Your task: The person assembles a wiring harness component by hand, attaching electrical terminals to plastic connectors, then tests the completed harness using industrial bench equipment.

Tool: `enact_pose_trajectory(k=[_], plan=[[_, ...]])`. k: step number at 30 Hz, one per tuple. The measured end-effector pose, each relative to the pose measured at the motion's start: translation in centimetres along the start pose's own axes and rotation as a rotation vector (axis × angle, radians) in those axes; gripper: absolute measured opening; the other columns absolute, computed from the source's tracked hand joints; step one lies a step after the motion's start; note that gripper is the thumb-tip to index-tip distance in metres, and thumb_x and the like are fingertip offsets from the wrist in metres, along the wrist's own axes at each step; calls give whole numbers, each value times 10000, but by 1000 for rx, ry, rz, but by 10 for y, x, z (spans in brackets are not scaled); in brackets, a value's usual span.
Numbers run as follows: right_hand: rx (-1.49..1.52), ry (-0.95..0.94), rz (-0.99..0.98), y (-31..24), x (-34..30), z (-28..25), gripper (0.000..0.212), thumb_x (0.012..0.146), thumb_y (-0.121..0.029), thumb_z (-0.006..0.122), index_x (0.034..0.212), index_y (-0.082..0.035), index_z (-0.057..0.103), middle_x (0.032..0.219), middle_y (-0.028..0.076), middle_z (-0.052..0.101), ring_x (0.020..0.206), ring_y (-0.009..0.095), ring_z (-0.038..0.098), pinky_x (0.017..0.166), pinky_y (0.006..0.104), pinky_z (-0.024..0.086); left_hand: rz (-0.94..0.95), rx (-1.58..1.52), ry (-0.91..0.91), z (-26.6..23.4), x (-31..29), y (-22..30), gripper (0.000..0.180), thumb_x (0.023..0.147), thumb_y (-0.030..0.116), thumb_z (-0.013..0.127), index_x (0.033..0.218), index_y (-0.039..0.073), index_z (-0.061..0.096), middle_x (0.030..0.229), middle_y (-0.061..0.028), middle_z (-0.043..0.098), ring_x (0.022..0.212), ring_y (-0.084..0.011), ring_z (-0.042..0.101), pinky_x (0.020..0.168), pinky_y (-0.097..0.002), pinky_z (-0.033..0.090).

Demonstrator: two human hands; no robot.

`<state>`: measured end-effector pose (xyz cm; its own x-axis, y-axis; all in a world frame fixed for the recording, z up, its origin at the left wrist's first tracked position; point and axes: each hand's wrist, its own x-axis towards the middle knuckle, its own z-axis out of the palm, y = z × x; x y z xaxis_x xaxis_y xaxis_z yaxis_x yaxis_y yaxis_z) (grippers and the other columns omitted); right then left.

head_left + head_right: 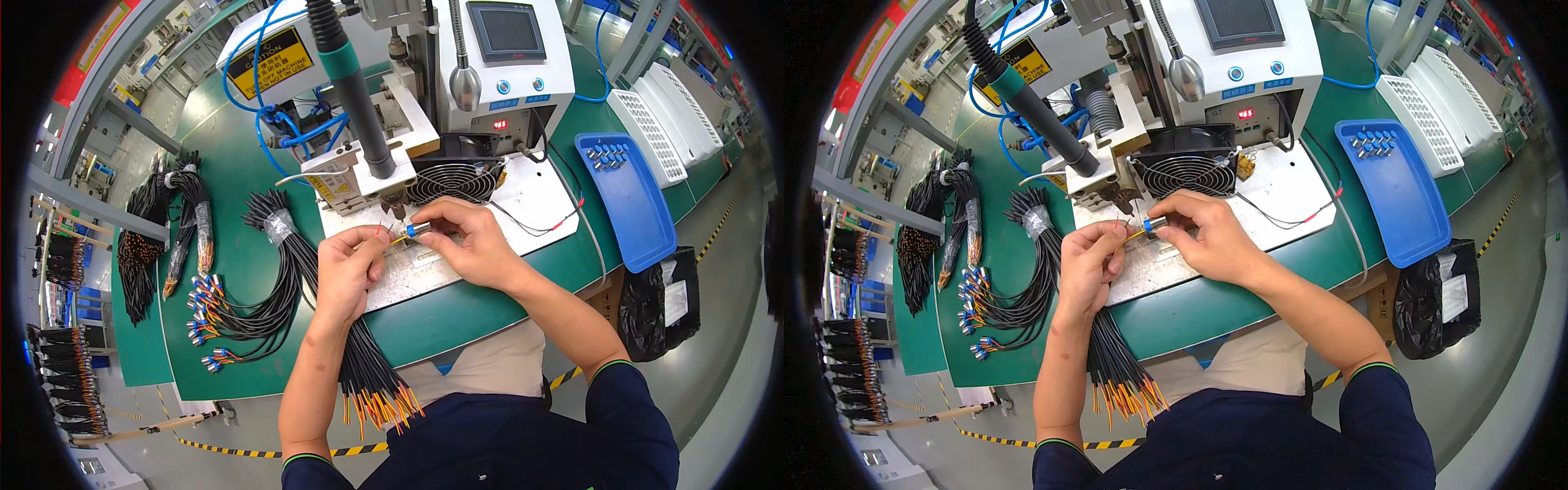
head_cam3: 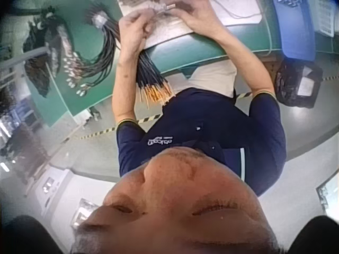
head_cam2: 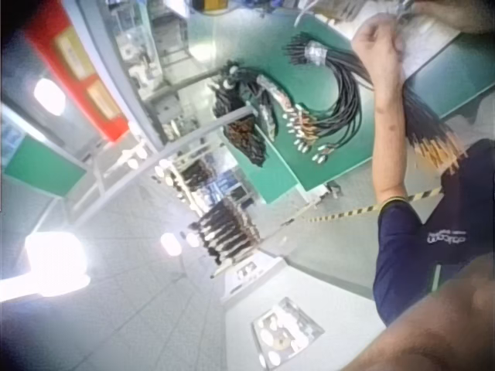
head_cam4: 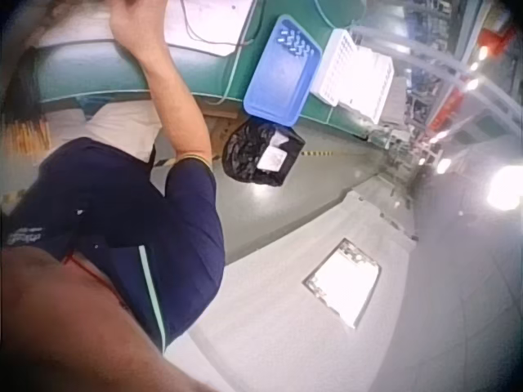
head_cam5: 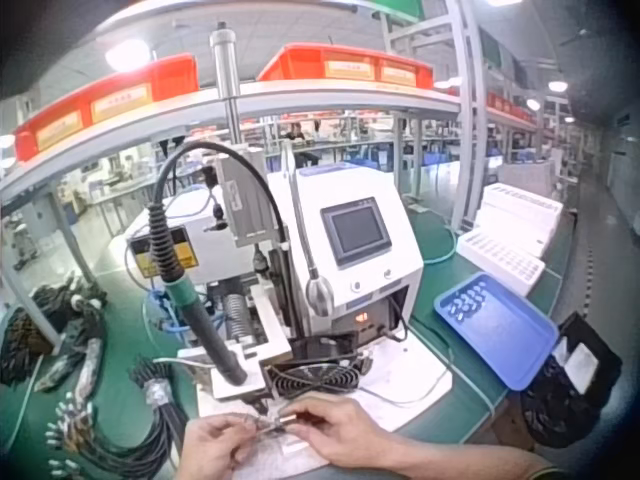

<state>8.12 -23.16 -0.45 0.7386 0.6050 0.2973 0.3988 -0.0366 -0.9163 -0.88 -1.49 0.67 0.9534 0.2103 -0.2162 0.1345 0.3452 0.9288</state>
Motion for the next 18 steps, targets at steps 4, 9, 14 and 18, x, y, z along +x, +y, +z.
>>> enact_pose_trajectory(k=[4,9,14,18], plan=[[-17,-1,-7,1,1,0,235,981,41,759,1216,30,758,1165,109,762,1014,161,740,888,294,614,-10,70,-1,3,2,2,112,977,27,774,1026,-73,783,728,21,644,550,-17,441,485,-216,266],[-49,8,0,-3,2,0,235,975,20,770,1210,29,760,1126,102,768,956,146,722,834,289,591,-51,82,-26,4,6,7,72,945,-1,780,989,-58,776,728,25,643,548,-11,443,482,-217,265],[-50,13,-3,-1,2,1,232,971,22,767,1202,30,761,1115,101,767,932,141,715,819,286,582,-74,112,-29,3,9,6,53,935,1,792,951,-41,764,735,25,647,532,-9,437,473,-219,257],[-47,16,-6,-2,2,2,233,968,33,762,1201,32,761,1114,105,767,925,146,718,809,283,584,-73,115,-29,3,11,6,65,940,9,799,953,-41,759,737,22,651,525,-7,433,467,-218,253]])
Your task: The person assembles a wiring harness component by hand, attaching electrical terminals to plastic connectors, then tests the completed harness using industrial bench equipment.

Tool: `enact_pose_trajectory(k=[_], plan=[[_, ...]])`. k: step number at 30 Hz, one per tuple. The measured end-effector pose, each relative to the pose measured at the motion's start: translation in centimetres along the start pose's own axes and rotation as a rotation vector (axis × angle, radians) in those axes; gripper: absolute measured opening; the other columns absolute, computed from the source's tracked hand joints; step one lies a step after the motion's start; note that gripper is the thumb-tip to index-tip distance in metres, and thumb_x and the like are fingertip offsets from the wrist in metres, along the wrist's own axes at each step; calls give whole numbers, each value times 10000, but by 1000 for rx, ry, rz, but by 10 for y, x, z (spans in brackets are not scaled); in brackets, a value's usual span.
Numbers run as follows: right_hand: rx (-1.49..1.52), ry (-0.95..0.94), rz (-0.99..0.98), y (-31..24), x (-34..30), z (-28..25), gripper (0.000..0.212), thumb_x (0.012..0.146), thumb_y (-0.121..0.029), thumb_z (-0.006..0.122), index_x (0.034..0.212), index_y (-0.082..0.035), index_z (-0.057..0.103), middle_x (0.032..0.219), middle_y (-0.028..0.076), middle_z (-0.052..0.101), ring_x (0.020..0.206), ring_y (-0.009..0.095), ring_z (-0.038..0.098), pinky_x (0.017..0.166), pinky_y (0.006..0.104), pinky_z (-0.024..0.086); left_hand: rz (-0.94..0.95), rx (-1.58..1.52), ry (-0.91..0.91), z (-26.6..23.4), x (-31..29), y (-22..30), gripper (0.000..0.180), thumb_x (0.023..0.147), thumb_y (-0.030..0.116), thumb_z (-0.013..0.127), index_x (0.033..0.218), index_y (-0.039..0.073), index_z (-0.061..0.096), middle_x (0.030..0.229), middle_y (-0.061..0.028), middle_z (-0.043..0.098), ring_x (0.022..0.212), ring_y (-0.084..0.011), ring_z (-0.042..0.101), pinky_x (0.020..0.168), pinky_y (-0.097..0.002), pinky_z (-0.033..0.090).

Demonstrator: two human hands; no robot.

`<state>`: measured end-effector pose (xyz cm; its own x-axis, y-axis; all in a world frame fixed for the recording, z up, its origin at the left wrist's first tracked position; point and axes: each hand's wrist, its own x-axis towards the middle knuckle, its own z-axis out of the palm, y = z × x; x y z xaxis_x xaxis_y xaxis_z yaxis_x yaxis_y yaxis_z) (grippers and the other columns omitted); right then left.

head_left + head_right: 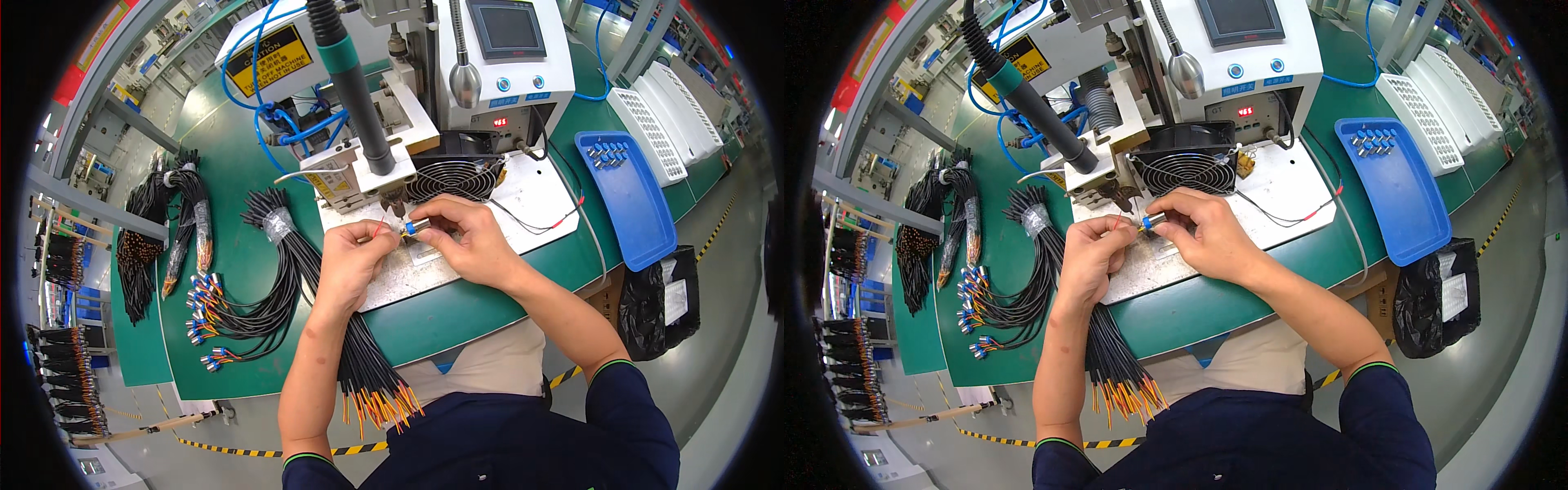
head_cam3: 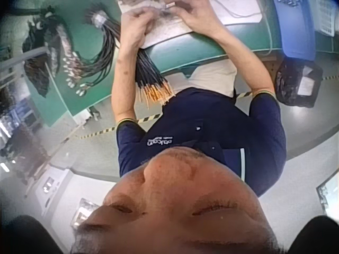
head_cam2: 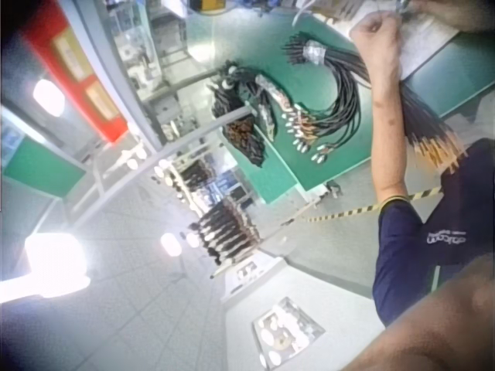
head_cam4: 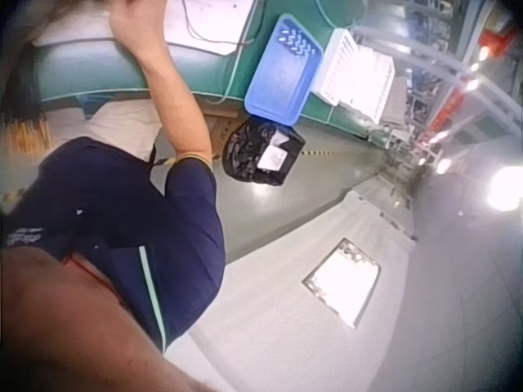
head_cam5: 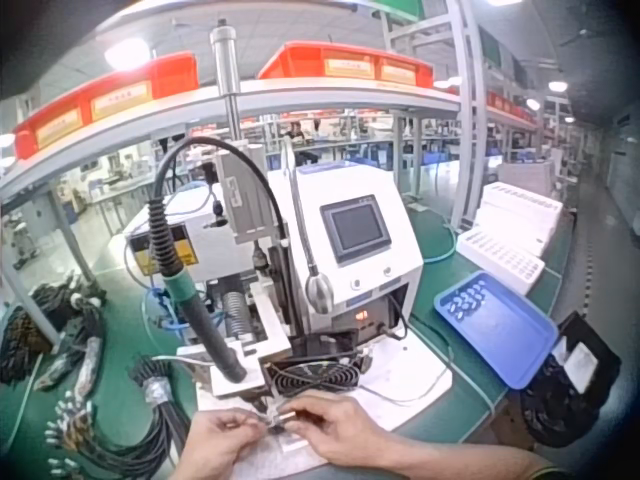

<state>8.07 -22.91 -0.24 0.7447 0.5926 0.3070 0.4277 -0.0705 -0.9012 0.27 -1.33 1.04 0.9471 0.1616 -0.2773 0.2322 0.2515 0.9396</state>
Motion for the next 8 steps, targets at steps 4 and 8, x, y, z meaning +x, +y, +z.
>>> enact_pose_trajectory(k=[4,8], plan=[[-17,8,-26,2,-1,0,235,966,35,763,1202,34,760,1118,108,768,926,149,722,801,282,586,3,-19,5,2,-1,1,74,955,20,800,959,-41,757,745,21,653,530,-5,438,466,-215,260],[-28,13,-23,0,-2,-1,239,968,36,760,1207,31,761,1135,115,770,946,157,735,815,286,597,17,-24,-3,5,-2,1,75,962,25,800,964,-38,758,754,21,657,534,-4,444,468,-212,265]])
